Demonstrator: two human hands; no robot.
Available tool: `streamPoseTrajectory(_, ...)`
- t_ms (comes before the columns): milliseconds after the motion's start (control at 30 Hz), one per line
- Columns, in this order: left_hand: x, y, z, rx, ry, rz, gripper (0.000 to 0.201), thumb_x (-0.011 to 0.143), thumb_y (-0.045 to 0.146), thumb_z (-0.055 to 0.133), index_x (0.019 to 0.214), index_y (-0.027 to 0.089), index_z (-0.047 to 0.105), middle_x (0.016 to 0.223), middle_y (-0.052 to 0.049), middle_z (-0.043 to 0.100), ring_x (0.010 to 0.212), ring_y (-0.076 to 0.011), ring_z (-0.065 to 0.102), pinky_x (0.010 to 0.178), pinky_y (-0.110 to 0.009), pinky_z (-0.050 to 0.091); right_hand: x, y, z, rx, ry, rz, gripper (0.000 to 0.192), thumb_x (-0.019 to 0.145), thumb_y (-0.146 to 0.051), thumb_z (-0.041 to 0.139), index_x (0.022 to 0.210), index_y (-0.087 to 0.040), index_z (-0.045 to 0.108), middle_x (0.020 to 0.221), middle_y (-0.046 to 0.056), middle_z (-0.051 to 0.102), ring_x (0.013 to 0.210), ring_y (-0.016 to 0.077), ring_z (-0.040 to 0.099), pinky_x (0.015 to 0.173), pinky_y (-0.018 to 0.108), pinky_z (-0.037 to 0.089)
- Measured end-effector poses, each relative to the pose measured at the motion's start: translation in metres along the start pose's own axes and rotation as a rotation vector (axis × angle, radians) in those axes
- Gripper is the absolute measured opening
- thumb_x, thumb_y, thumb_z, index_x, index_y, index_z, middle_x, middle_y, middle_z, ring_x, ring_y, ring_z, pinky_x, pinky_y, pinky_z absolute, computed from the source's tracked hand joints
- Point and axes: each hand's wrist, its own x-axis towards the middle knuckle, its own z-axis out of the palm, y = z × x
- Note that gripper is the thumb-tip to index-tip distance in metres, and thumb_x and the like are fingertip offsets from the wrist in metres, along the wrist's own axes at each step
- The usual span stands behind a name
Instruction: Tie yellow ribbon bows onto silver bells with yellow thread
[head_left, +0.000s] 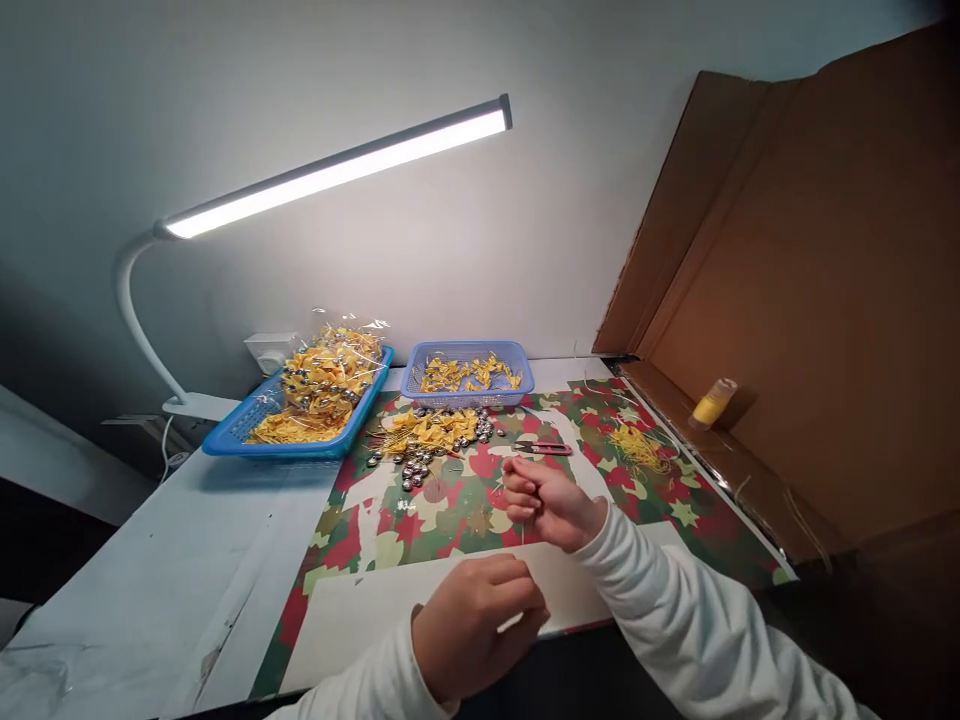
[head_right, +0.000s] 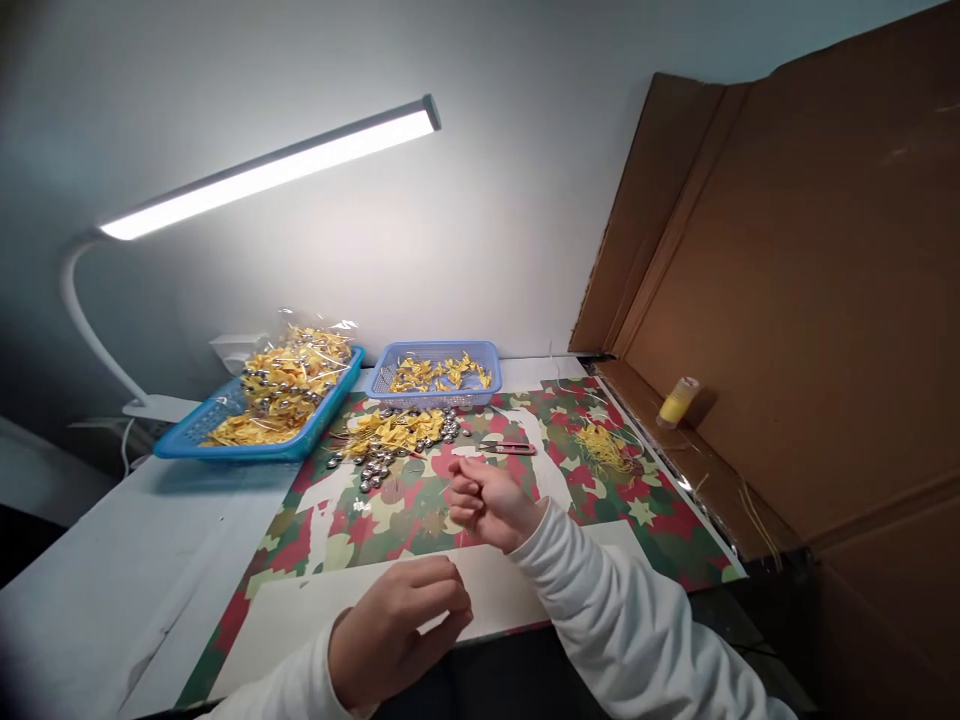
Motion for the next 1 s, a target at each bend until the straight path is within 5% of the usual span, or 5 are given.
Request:
streamPoseTrajectory(300, -0.017, -0.011, 0.024, 0.001, -0.198, 0.085, 0.019, 0.091, 0.019, 0.044, 0.077, 0.022, 0.057, 0.067, -0.002, 0.068, 0.060, -0.0149, 0.057, 0.061, -0.027, 0.045, 0.006, -0.026, 0.001, -0.387, 0.074, -0.287, 0.026, 0.085, -0.039, 0.061, 0.091, -0.014, 0.062, 0.051, -0.011, 0.023, 0.044, 0.0055, 0.011, 0.043, 0.021, 0.015)
streamPoseTrajectory(467, -0.008, -0.050, -0.016, 0.273, -0.109, -0.125, 0.058, 0.071, 0.010, 0.054, 0.128, 0.020, 0.052, 0.133, -0.013, 0.060, 0.115, -0.0276, 0.057, 0.095, -0.043, 0.048, 0.014, -0.031, -0.004, -0.942, 0.178, -0.665, 0.035, 0.090, -0.046, 0.048, 0.111, -0.019, 0.057, 0.055, -0.008, 0.034, 0.047, 0.0102, 0.026, 0.049, 0.026, 0.022)
streamPoseTrajectory(533, -0.006, -0.080, -0.042, 0.416, -0.007, -0.280, 0.052, 0.074, 0.008, 0.050, 0.124, 0.020, 0.057, 0.129, -0.012, 0.062, 0.114, -0.0272, 0.058, 0.095, -0.045, 0.049, 0.016, -0.033, -0.008, -1.183, 0.205, -0.770, 0.031, 0.093, -0.039, 0.043, 0.117, -0.021, 0.050, 0.056, -0.007, 0.038, 0.049, 0.0124, 0.034, 0.052, 0.027, 0.025)
streamPoseTrajectory(700, 0.002, -0.141, -0.081, 0.623, 0.068, -0.517, 0.021, 0.084, 0.020, 0.051, 0.095, 0.019, 0.068, 0.104, -0.010, 0.071, 0.100, -0.0283, 0.062, 0.087, -0.042, 0.050, 0.027, -0.027, -0.023, -1.354, 0.142, -0.744, 0.012, 0.094, -0.033, 0.038, 0.088, -0.023, 0.038, 0.059, -0.006, 0.045, 0.052, 0.0133, 0.042, 0.053, 0.027, 0.030)
streamPoseTrajectory(1000, 0.045, -0.163, -0.057, 0.672, -0.020, -0.609, 0.018, 0.083, 0.032, 0.059, 0.088, 0.019, 0.072, 0.093, -0.009, 0.067, 0.091, -0.0263, 0.061, 0.076, -0.035, 0.046, 0.040, -0.002, -0.036, -1.162, 0.063, -0.656, 0.021, 0.084, -0.032, 0.060, 0.070, -0.020, 0.051, 0.063, -0.001, 0.062, 0.059, 0.0130, 0.058, 0.060, 0.026, 0.044)
